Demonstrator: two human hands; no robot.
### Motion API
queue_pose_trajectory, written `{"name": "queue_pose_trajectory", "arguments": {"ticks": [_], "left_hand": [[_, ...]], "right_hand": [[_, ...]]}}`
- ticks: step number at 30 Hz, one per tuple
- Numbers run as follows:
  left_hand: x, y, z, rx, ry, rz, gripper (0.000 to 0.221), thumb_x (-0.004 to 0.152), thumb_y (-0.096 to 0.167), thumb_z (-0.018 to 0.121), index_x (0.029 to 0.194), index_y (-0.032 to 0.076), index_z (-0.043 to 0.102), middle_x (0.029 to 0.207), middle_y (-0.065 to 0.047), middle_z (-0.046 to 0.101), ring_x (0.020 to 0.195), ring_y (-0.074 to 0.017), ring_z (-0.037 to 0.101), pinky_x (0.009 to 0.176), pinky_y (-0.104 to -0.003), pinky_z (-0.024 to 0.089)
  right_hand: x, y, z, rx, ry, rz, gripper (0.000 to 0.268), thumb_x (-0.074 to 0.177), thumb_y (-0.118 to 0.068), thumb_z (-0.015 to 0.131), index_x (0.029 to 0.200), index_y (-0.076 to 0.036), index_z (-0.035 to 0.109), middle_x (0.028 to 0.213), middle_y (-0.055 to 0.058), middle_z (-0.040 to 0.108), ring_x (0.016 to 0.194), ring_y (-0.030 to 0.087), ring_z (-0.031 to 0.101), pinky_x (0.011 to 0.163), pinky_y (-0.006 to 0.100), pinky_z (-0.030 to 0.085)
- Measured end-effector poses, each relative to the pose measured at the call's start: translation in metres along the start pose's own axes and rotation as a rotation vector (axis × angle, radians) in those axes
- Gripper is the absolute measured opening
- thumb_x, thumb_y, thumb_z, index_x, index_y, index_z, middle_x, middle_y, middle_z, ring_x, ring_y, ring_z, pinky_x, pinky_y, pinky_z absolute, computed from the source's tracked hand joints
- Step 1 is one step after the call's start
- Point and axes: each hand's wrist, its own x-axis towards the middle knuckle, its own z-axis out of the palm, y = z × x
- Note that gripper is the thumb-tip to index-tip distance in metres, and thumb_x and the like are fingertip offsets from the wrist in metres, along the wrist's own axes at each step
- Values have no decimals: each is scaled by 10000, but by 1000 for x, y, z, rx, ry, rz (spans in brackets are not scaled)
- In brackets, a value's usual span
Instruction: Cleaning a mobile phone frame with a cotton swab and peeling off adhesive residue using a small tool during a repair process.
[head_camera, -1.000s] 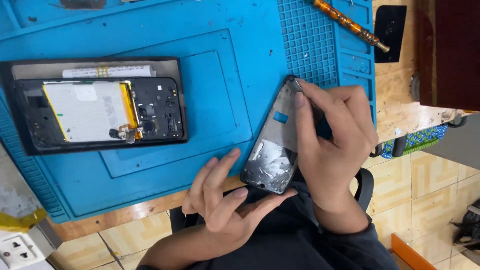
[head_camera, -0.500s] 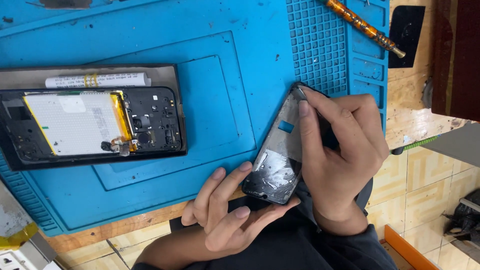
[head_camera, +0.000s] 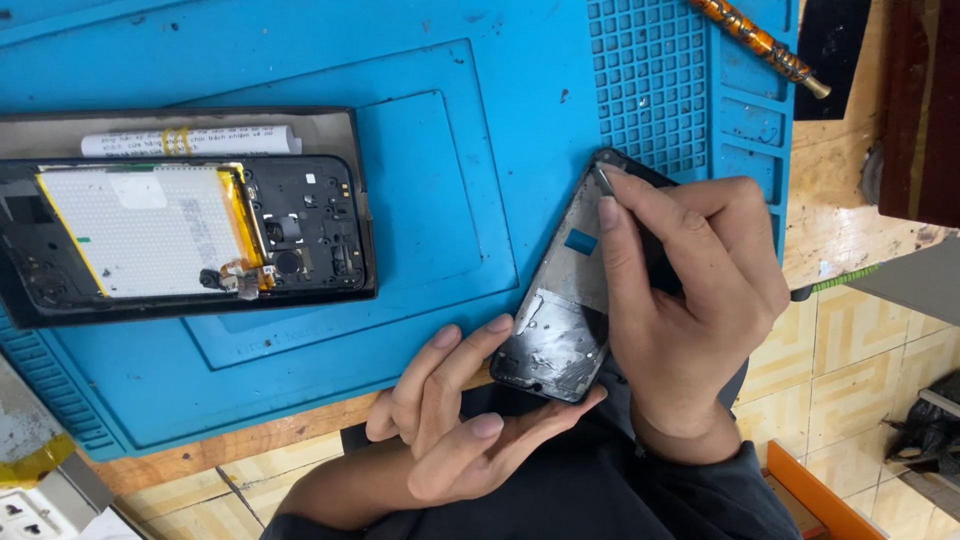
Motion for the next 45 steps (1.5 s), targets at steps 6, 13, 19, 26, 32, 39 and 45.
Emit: {"name": "queue_pose_trajectory", "arguments": {"ticks": [6,13,19,26,32,39,45], "left_hand": [[-1,0,4,-33,91,-7,725,670,512,705,1121,207,227,876,-37,640,926,-175,548,892,-258,292],[-1,1,2,-44,56,2,790,671,490,740,1148,188,189,917,-31,627,947,-184,537,858,-237,356],[2,0,0,-29,37,39,873,667,511,746,1203,146,162,880,-56,634,916,-184,564,852,-225,398],[1,1,2,16,45,23,859,651,549,725,1168,148,168,851,-46,636,889,-183,568,847,-230,381],[3,2,2,12,42,16,853,640,542,732,1138,139,169,833,-52,635,889,-191,559,830,-226,396],[2,2,2,36,39,20,864,648,560,724,1159,137,170,838,-46,639,896,-187,563,842,-224,387],[0,2,2,37,39,9,884,649,565,719,1190,152,155,853,-35,636,906,-178,558,853,-223,369]], "right_hand": [[-5,-4,-3,28,-43,-6,108,863,64,610,966,71,581,816,168,470,739,263,470,661,328,424],[-7,-6,-4,6,3,110,78,882,-6,589,941,45,590,835,154,502,758,245,506,603,310,398],[2,-2,-6,38,18,128,70,901,36,603,954,82,605,784,146,473,732,215,459,600,265,372],[0,1,-4,26,-7,111,68,877,24,616,932,64,610,781,129,471,705,206,452,593,278,347],[0,1,-2,26,2,116,77,876,14,618,938,59,610,783,128,476,700,203,455,588,277,353],[-1,1,-3,17,-12,125,85,883,-9,610,946,49,607,789,128,472,697,208,446,570,288,341],[1,-1,-3,17,-4,127,74,878,5,618,929,58,612,777,122,471,684,197,439,566,276,328]]}}
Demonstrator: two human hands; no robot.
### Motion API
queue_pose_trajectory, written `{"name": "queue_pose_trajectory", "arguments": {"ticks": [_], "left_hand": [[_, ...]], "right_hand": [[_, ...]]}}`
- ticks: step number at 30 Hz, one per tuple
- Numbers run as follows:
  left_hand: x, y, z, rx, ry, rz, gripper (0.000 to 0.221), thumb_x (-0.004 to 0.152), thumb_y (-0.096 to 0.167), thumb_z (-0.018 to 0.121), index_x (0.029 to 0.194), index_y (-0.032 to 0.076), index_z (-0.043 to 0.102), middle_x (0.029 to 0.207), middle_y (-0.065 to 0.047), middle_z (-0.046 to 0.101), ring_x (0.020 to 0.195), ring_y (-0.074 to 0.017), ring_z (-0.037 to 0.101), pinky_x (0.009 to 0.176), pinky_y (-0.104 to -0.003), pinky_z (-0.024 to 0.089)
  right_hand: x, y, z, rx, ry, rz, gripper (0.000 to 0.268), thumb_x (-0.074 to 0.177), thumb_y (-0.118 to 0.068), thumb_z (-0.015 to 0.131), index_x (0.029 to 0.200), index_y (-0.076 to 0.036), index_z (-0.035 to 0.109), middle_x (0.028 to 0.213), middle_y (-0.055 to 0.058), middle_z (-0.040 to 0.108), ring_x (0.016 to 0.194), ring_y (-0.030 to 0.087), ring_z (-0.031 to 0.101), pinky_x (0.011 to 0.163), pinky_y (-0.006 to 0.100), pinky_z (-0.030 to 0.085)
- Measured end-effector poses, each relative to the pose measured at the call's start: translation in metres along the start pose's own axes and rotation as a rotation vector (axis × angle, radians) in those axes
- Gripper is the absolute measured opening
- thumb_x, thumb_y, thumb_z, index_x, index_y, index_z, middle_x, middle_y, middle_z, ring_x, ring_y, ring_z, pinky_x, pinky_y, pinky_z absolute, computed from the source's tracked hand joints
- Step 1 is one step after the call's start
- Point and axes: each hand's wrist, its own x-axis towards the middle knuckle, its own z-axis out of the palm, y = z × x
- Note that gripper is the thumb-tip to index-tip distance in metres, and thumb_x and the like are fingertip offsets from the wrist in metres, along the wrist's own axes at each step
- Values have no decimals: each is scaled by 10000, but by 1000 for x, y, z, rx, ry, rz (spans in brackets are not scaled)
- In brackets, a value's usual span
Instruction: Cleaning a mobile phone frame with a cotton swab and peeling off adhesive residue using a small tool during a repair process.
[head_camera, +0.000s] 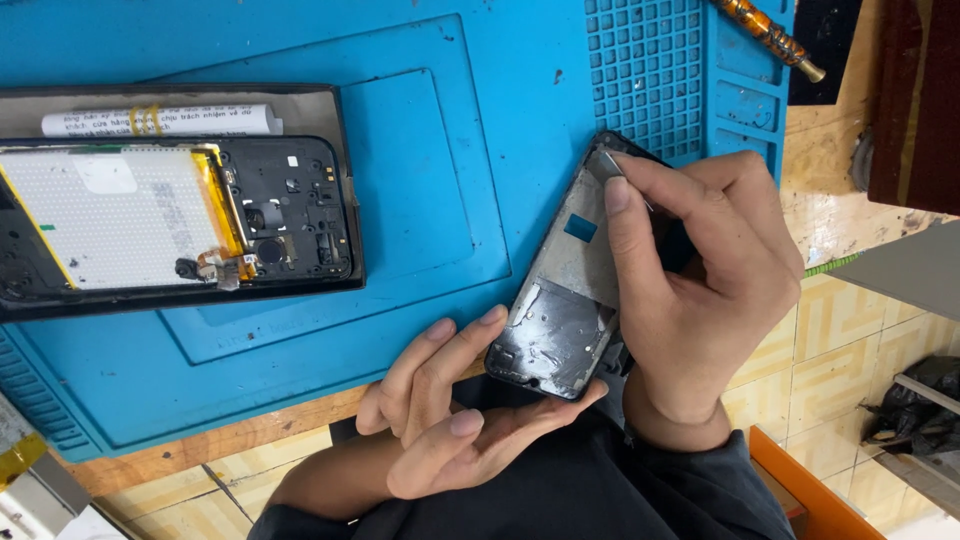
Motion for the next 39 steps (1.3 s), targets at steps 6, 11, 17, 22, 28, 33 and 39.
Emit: {"name": "queue_pose_trajectory", "arguments": {"ticks": [6,11,17,22,28,33,39], "left_hand": [[1,0,0,1,8,7,873,655,568,710,1185,150,157,846,-32,638,917,-173,548,862,-225,347],[2,1,2,22,32,5,834,647,569,694,1120,138,159,813,-25,635,881,-171,545,837,-214,332],[3,0,1,12,27,1,828,651,557,700,1121,143,158,824,-31,635,892,-175,544,839,-223,334],[2,1,3,25,61,-28,787,664,567,673,1133,175,177,836,-9,639,886,-149,555,889,-245,264],[3,-1,4,20,98,-5,703,689,560,632,1083,175,196,826,9,643,865,-130,551,864,-244,243],[-2,-2,3,-31,85,-35,705,682,549,666,1089,201,208,908,7,631,922,-141,537,877,-243,238],[-5,-4,2,-212,77,-57,590,736,406,669,1092,208,242,934,-77,624,981,-187,506,868,-239,321]], "right_hand": [[-1,1,0,11,-1,-1,74,877,4,614,926,59,607,779,130,478,703,209,457,591,282,356],[-1,1,0,15,-6,-4,79,873,7,616,929,62,610,775,131,481,698,204,452,583,276,347],[-1,0,-1,12,-18,-57,72,869,25,607,925,70,603,774,142,480,697,219,456,595,288,357],[-4,-3,-1,-14,-22,-110,72,857,50,612,922,81,603,754,153,467,692,236,447,615,311,361],[-11,-4,-3,6,-54,-105,98,859,29,615,950,53,586,795,151,470,712,245,461,640,325,404],[-18,-6,-3,11,-91,-120,115,884,-7,584,994,10,558,854,129,461,767,249,461,684,355,434],[-22,-12,-4,-8,-91,-136,105,871,19,597,973,35,582,821,137,467,723,243,452,644,332,398]]}}
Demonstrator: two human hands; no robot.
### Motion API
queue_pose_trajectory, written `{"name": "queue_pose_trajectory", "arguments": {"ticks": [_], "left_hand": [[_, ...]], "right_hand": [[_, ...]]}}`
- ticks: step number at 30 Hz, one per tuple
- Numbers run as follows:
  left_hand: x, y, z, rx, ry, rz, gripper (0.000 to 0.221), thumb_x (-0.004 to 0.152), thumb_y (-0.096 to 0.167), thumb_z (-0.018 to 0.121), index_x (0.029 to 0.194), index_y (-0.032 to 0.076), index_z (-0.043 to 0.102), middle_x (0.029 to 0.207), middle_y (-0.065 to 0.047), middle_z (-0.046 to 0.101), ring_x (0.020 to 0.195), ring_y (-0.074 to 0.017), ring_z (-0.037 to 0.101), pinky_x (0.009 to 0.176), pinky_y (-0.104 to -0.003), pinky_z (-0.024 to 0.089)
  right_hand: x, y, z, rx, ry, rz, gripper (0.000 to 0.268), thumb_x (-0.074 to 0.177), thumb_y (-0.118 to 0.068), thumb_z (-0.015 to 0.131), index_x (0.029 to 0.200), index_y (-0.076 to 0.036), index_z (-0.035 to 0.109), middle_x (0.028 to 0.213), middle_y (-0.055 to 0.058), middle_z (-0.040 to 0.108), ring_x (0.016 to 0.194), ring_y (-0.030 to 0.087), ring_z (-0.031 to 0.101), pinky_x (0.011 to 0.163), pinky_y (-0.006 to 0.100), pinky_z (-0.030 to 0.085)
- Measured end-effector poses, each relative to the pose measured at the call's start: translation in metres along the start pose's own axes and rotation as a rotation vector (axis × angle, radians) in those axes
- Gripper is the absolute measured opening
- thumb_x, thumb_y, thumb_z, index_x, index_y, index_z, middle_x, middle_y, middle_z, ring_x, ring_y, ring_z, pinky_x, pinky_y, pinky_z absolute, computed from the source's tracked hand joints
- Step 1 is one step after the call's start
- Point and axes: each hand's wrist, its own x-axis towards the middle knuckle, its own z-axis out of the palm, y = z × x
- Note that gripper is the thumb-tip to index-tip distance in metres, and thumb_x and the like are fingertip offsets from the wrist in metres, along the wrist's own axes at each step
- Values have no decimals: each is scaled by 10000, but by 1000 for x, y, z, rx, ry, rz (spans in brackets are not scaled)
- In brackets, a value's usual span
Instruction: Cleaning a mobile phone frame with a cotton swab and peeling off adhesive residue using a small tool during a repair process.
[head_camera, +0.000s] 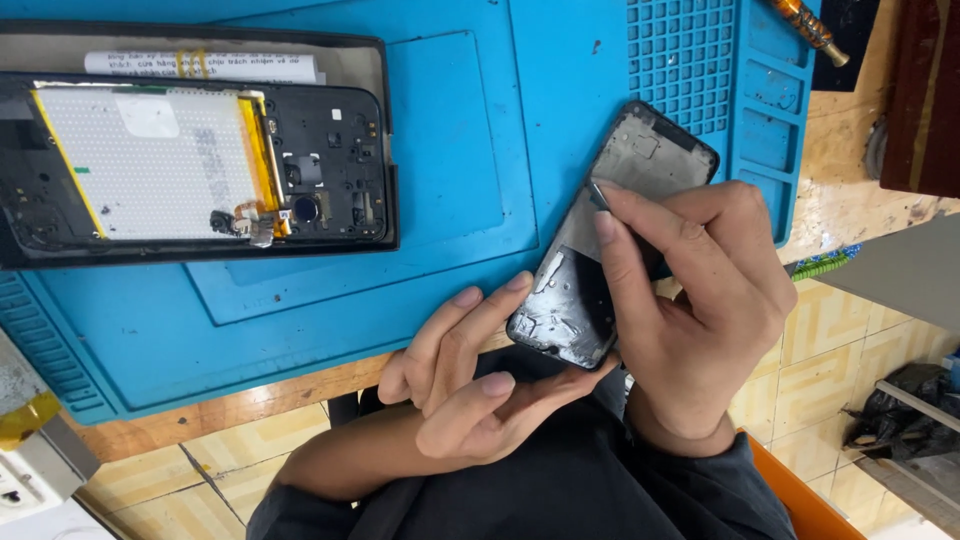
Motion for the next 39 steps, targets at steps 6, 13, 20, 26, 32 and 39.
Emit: {"name": "queue_pose_trajectory", "arguments": {"ticks": [6,13,20,26,32,39], "left_hand": [[0,-1,4,6,67,8,539,734,414,648,1049,208,263,909,-73,629,949,-184,534,852,-239,312],[0,-1,5,10,97,15,469,782,412,578,1056,202,260,894,-74,635,950,-157,533,833,-236,292],[-1,-1,2,23,91,11,428,802,416,549,1046,200,272,928,-52,631,1004,-103,505,827,-230,253],[-1,3,4,22,134,-69,347,803,438,485,954,180,309,878,-28,645,974,-68,513,835,-233,221],[-1,1,3,43,141,-36,325,826,438,428,924,155,302,856,-26,650,951,-78,527,833,-242,222],[-1,0,-2,42,80,-29,326,823,433,427,909,139,318,860,-44,656,962,-92,522,815,-253,217]], "right_hand": [[-2,-7,-1,-1,-17,-27,110,855,44,606,964,48,590,798,140,466,700,237,446,637,322,388],[-6,-15,-2,-24,-31,-40,99,844,52,609,942,64,602,761,137,461,667,225,437,613,310,378],[-12,-20,-2,-18,-38,-59,93,835,45,606,927,61,600,746,136,461,668,231,441,618,319,373],[-19,-23,-2,-23,-68,-64,128,836,22,610,960,43,591,780,134,471,698,239,451,630,337,383],[-23,-26,-1,-26,-57,-91,118,826,37,609,943,47,598,752,130,479,670,225,443,620,316,359],[-25,-30,-1,-6,-63,-101,128,816,44,607,941,63,589,760,145,488,680,234,454,621,317,373]]}}
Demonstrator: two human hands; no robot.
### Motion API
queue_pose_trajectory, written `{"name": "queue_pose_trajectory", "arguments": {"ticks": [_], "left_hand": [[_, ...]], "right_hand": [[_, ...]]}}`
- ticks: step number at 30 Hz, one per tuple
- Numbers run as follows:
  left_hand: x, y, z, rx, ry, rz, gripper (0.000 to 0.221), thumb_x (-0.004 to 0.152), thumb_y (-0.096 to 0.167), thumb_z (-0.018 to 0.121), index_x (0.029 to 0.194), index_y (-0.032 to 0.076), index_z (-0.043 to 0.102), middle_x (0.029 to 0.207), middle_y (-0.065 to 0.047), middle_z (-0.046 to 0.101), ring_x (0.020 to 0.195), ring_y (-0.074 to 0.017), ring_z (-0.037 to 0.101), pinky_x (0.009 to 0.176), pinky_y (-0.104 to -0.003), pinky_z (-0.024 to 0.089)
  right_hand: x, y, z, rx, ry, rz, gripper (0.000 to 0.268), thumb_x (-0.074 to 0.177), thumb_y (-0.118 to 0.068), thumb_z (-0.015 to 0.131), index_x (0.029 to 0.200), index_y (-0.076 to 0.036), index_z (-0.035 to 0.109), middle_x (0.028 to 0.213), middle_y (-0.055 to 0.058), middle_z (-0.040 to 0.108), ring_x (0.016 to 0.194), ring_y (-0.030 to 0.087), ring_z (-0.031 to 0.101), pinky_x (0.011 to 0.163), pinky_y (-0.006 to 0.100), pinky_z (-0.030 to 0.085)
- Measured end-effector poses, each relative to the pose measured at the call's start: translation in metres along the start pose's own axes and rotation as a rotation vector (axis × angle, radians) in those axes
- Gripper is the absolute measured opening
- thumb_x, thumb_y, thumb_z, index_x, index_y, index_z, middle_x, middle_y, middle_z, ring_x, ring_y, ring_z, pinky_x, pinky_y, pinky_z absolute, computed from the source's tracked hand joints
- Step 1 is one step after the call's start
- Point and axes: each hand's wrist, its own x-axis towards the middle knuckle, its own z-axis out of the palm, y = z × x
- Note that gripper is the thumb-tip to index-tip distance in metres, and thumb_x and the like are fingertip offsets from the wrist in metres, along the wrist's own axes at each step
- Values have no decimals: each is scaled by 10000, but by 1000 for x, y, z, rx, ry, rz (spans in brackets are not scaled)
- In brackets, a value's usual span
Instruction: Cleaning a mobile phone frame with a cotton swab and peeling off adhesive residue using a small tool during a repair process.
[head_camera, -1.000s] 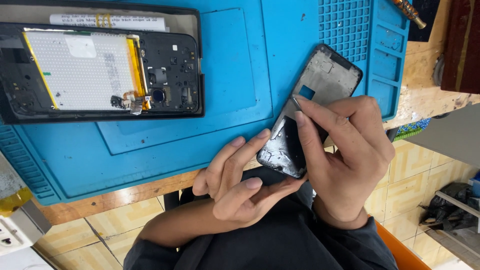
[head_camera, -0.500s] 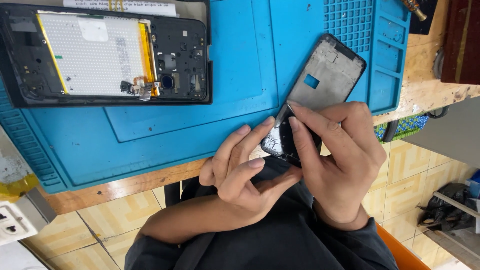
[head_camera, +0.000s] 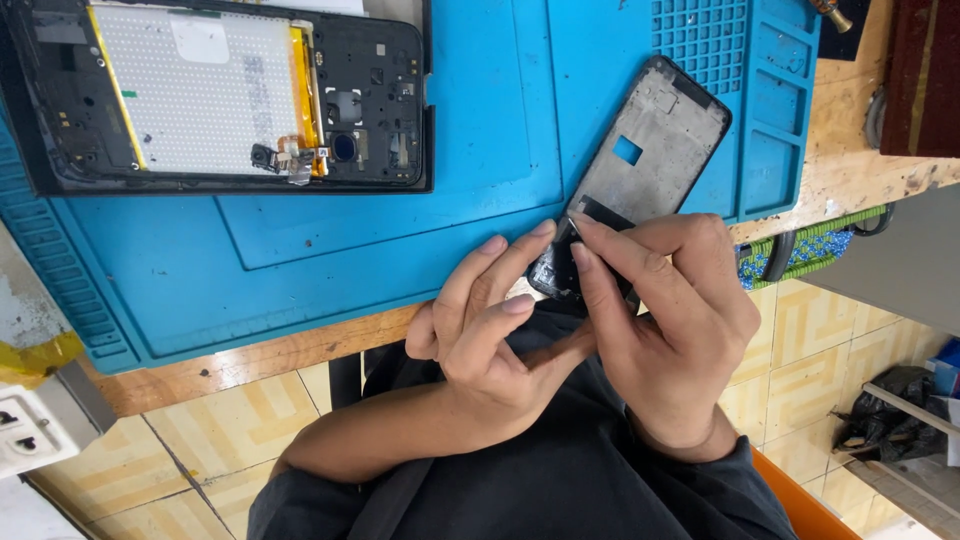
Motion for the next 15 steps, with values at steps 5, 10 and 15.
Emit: {"name": "queue_pose_trajectory", "arguments": {"ticks": [5,10,15], "left_hand": [[-2,-1,-2,-22,-31,-12,329,812,427,449,900,136,323,900,-46,647,986,-100,509,823,-252,212],[4,5,-2,-33,4,-1,317,837,379,436,900,101,299,890,-63,644,967,-89,501,809,-252,224],[-3,4,1,-210,46,-39,410,828,177,580,1063,96,253,944,-132,602,1033,-142,485,854,-159,397]], "right_hand": [[-1,-4,0,-5,-1,-6,109,815,43,596,922,67,595,739,139,482,668,230,449,625,314,363],[-2,-3,-1,10,-10,-28,110,817,32,587,923,60,590,733,134,477,663,234,449,623,325,361],[-5,-5,0,26,-22,-29,115,813,21,592,926,42,592,745,122,476,673,221,447,630,312,360]]}}
